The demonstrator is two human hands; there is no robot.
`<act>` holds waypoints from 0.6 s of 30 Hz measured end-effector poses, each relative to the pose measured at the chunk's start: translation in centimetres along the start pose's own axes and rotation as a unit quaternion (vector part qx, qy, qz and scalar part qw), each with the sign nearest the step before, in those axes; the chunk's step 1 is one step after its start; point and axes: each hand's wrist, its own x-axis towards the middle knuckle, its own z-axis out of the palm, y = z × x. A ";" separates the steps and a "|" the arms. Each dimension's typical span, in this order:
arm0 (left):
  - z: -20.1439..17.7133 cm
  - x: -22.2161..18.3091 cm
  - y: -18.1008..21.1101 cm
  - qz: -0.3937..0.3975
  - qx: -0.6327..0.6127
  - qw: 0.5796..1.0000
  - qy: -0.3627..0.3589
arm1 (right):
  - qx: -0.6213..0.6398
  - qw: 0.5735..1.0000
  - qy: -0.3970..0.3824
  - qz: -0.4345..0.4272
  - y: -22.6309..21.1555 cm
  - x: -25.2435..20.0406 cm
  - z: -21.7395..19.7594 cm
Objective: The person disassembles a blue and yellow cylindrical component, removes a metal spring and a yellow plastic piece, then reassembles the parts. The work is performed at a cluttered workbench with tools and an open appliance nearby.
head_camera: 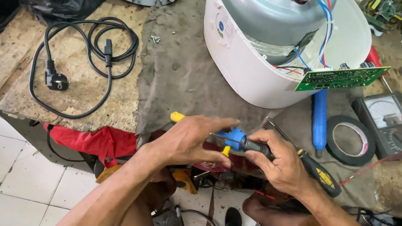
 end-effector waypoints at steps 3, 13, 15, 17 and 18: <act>1.2 0.3 -0.4 -0.032 -0.026 0.997 -0.062 | 0.012 1.000 -0.011 0.012 0.9 -0.9 -0.2; 2.8 0.4 -1.8 -0.069 -0.004 0.993 -0.095 | -0.019 0.999 -0.013 0.023 3.5 -1.8 0.9; 3.0 0.5 -1.9 -0.064 -0.009 0.994 -0.089 | -0.020 0.999 -0.013 0.024 3.5 -1.8 1.0; 3.2 0.5 -2.2 -0.052 0.011 0.995 -0.079 | 0.000 1.000 -0.006 0.019 3.1 -1.5 1.0; 3.0 0.6 -1.9 -0.052 0.011 0.996 -0.078 | 0.000 1.000 -0.007 0.019 2.9 -1.4 0.9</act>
